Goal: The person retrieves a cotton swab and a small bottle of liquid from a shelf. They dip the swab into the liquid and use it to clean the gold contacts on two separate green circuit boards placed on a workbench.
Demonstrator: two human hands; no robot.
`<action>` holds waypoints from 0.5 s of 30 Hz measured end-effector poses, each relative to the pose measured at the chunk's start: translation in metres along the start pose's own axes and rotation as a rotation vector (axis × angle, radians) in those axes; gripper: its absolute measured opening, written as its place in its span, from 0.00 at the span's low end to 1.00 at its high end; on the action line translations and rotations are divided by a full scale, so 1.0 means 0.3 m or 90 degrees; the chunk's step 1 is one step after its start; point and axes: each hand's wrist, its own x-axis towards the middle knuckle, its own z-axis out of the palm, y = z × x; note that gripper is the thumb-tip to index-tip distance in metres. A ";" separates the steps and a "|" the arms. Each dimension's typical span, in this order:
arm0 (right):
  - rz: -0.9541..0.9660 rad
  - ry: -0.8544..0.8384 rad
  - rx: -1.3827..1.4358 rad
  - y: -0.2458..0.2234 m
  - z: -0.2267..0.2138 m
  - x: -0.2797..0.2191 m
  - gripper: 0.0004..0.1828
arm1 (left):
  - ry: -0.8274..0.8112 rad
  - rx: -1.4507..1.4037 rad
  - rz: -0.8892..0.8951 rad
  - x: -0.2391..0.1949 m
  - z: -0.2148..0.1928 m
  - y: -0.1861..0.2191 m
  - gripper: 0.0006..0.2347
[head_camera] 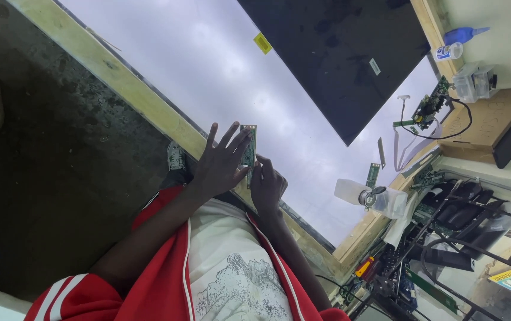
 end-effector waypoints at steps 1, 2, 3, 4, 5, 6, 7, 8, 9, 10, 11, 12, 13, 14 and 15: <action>-0.007 0.006 -0.007 -0.008 0.004 0.022 0.10 | 0.000 0.005 0.007 0.005 0.000 -0.006 0.28; -0.004 0.005 -0.008 -0.007 -0.001 0.002 0.10 | -0.003 0.003 0.007 -0.006 -0.001 0.001 0.28; -0.001 0.006 -0.007 -0.007 -0.002 -0.001 0.10 | 0.000 0.016 0.010 -0.002 -0.002 0.001 0.29; 0.002 0.007 -0.005 -0.009 -0.004 -0.004 0.09 | 0.002 0.028 0.012 0.003 -0.005 0.000 0.29; -0.006 0.012 -0.004 0.007 -0.001 -0.016 0.09 | 0.011 0.032 0.013 0.009 -0.005 0.001 0.29; 0.002 0.007 0.003 0.022 0.005 -0.028 0.09 | 0.006 0.035 0.005 0.014 -0.003 0.000 0.29; 0.016 -0.006 0.009 0.036 0.006 -0.066 0.09 | -0.008 0.033 -0.004 -0.003 -0.003 0.010 0.29; 0.016 -0.007 0.009 0.025 0.008 -0.036 0.09 | -0.009 0.033 -0.006 0.006 -0.004 0.001 0.29; 0.013 -0.002 0.004 0.015 0.006 -0.021 0.10 | 0.000 0.028 0.002 0.004 -0.002 0.000 0.29; 0.009 0.003 0.000 0.008 0.003 -0.007 0.10 | 0.009 0.024 0.009 0.003 0.000 0.001 0.29; 0.015 0.001 -0.001 0.004 0.002 -0.012 0.10 | 0.003 0.021 0.010 0.000 -0.001 0.004 0.29; 0.016 0.001 0.001 -0.001 -0.001 -0.017 0.10 | -0.011 0.015 0.002 -0.003 -0.005 0.008 0.29; 0.009 0.008 0.005 -0.004 0.001 0.004 0.10 | -0.017 0.014 -0.004 0.016 -0.007 0.003 0.29; 0.007 0.013 0.006 0.006 -0.008 -0.036 0.10 | -0.014 0.016 -0.001 0.007 -0.007 0.012 0.29; 0.020 0.000 0.005 0.018 -0.011 -0.061 0.10 | -0.012 0.014 -0.007 0.008 -0.006 0.012 0.29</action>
